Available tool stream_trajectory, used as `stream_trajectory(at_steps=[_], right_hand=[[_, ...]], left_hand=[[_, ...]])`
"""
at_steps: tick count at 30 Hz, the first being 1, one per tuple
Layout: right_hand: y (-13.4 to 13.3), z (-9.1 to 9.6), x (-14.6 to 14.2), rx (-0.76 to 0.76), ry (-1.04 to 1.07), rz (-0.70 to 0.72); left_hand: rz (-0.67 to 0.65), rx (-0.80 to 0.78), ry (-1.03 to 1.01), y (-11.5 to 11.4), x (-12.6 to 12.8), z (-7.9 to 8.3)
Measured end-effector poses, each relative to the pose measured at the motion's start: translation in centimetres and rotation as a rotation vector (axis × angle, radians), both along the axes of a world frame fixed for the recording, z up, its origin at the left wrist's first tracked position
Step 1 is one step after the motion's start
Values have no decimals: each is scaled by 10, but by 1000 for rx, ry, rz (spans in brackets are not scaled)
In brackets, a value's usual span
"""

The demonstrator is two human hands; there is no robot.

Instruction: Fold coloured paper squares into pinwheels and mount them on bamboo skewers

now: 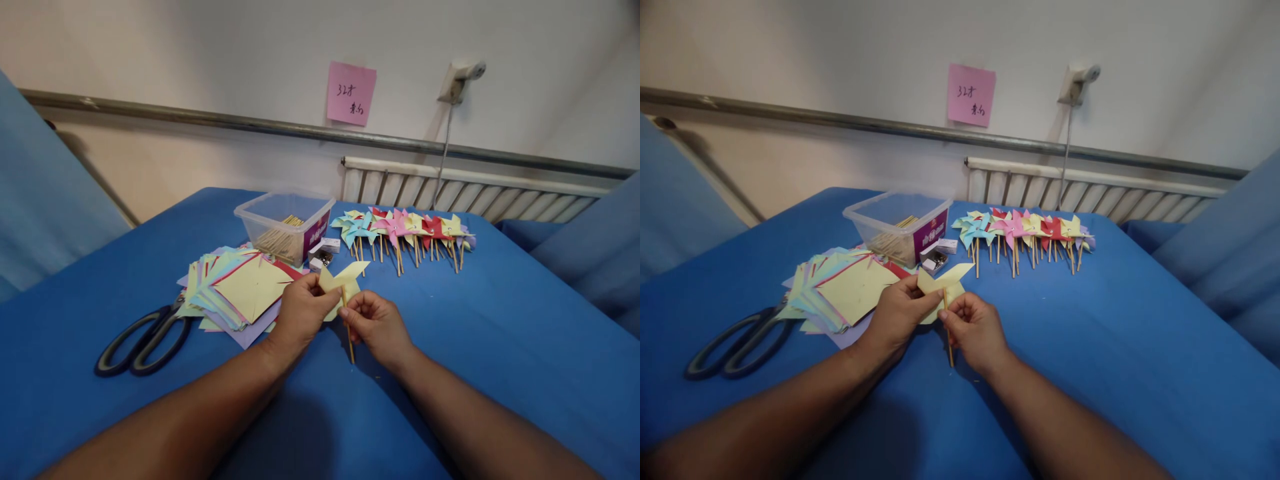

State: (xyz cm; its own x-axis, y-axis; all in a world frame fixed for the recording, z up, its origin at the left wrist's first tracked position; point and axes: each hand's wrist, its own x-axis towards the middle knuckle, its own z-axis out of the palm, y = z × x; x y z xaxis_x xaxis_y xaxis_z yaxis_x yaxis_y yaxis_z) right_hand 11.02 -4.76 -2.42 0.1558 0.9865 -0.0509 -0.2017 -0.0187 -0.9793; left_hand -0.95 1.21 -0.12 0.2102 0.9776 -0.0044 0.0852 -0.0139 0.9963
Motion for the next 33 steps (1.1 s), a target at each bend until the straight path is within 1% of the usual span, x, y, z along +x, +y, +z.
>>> stream_trajectory(at_steps=[9, 21, 26, 33], right_hand=[[-3, 5, -2, 9, -30, -27], [-2, 4, -1, 10, -39, -22], [-3, 4, -2, 3, -14, -18], [-4, 5, -1, 13, -38, -28]], left_hand=[[6, -7, -4, -2, 0, 1], [15, -40, -28, -4, 1, 4], [10, -46, -49, -3, 1, 4], [15, -51, -42, -2, 0, 4]])
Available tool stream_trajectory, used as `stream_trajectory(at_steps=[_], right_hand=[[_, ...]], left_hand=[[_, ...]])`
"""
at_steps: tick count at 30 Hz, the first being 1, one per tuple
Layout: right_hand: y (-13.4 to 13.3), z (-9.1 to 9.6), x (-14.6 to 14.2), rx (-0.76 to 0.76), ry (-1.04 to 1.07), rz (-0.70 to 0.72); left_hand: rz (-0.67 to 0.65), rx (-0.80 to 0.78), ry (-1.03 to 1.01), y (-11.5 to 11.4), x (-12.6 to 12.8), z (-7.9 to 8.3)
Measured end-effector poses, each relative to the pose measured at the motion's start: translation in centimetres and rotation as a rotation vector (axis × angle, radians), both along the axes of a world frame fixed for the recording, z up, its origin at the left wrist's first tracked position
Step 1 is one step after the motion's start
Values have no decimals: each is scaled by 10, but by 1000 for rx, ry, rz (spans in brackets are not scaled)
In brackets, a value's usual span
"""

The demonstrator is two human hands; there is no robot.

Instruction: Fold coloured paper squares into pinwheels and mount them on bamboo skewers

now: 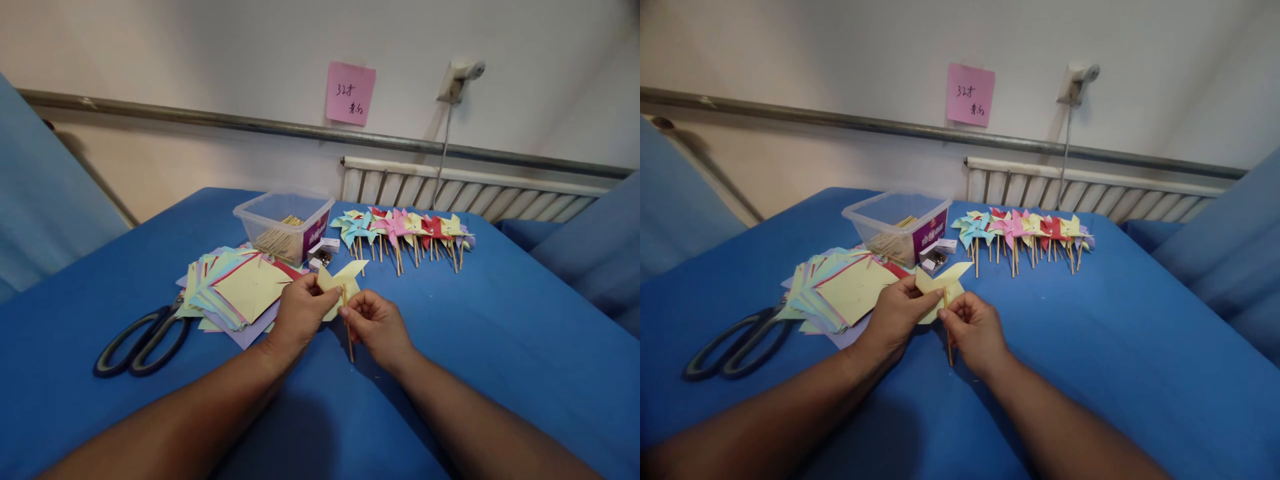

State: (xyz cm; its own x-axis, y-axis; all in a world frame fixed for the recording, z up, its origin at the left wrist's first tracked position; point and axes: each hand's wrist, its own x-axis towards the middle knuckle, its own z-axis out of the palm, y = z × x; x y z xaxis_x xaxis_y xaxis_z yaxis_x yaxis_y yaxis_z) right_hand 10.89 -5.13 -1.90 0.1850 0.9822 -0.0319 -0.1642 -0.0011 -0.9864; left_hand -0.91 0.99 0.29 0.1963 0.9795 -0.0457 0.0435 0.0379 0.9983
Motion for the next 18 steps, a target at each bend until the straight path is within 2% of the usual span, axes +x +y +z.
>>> stream_trajectory(at_steps=[12, 18], right_hand=[[2, -1, -1, -16, 35, 6], [3, -2, 0, 5, 73, 38]], left_hand=[[-3, 84, 59, 0, -2, -4], [14, 47, 46, 0, -1, 0]])
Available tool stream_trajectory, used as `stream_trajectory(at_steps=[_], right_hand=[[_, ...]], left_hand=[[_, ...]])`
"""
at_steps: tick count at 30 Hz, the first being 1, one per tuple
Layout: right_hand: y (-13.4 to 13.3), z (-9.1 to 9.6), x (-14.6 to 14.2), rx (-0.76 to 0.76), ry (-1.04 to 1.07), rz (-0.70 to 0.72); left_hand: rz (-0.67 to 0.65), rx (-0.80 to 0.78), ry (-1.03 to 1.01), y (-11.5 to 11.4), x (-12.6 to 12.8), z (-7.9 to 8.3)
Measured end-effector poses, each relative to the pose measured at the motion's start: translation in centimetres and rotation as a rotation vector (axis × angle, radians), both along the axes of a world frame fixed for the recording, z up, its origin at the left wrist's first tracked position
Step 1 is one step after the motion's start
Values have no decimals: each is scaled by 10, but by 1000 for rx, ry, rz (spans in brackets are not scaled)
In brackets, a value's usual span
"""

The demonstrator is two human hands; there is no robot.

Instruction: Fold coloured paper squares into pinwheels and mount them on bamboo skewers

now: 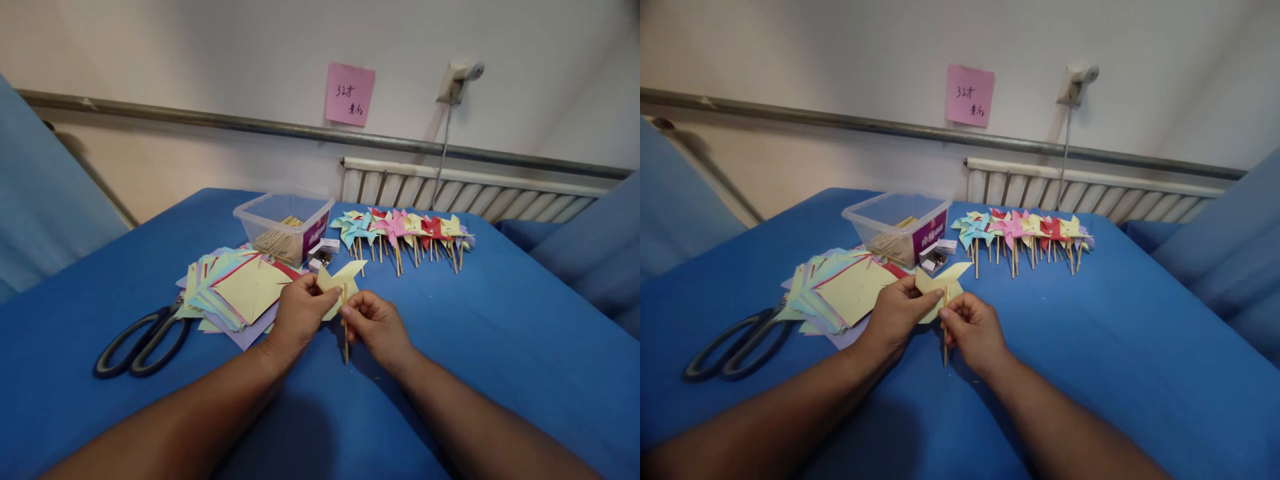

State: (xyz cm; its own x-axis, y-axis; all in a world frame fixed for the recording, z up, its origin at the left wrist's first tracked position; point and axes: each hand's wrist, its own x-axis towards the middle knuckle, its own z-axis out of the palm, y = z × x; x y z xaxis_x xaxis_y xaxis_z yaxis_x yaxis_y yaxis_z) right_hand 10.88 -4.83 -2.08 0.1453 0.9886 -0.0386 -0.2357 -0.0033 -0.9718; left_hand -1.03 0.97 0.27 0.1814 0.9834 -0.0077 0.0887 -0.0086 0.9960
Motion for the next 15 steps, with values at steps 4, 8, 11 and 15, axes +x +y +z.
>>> stream_trajectory(at_steps=[4, 8, 11, 15], right_hand=[[2, -2, 2, -3, 25, 31], [2, -2, 2, -7, 30, 49], [1, -1, 2, -18, 36, 53], [1, -1, 2, -11, 21, 62]], left_hand=[[11, 16, -4, 1, 0, 1], [1, 31, 13, 0, 0, 0], [-10, 43, 15, -1, 0, -2], [-10, 68, 43, 0, 0, -3]])
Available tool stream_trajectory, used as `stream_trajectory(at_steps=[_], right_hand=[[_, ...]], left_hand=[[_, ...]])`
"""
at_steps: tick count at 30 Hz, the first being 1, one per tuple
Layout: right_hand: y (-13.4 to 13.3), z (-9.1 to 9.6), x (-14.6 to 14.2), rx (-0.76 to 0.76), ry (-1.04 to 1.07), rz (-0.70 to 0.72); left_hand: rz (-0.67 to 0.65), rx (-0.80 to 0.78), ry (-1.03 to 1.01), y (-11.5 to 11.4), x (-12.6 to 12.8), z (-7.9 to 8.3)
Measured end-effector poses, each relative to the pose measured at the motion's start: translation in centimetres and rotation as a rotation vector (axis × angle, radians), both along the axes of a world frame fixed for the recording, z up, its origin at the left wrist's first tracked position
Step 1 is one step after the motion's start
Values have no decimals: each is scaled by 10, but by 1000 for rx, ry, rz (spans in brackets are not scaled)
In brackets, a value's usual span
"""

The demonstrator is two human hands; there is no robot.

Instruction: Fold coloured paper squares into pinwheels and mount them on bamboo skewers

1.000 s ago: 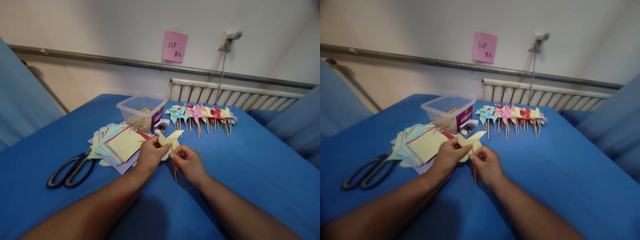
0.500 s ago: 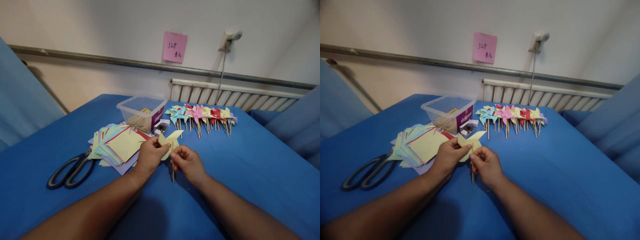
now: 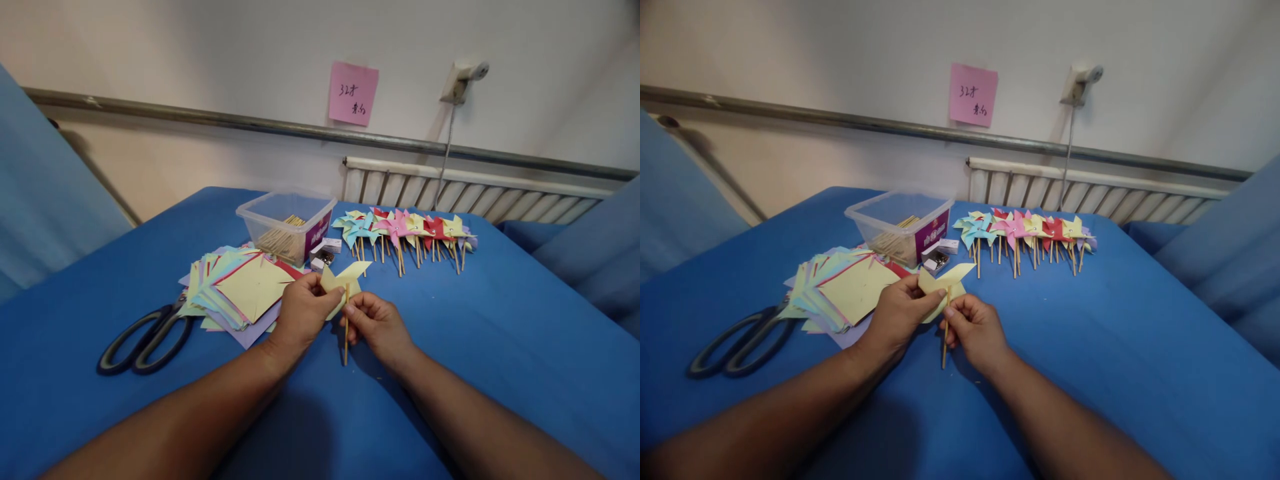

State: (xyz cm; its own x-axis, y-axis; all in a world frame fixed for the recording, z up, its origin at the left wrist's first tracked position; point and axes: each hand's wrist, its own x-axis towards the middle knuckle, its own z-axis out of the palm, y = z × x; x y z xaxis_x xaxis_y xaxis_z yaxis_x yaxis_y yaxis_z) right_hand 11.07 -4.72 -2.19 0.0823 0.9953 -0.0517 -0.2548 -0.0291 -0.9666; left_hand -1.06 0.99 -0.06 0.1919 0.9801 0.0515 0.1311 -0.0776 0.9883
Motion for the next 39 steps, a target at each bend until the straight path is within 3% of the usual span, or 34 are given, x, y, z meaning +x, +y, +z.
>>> stream_trajectory(at_steps=[15, 39], right_hand=[[-1, -2, 1, 9, -41, 16], [-1, 0, -1, 8, -16, -25]], left_hand=[[15, -56, -82, -1, 0, 2], [5, 97, 71, -1, -1, -4]])
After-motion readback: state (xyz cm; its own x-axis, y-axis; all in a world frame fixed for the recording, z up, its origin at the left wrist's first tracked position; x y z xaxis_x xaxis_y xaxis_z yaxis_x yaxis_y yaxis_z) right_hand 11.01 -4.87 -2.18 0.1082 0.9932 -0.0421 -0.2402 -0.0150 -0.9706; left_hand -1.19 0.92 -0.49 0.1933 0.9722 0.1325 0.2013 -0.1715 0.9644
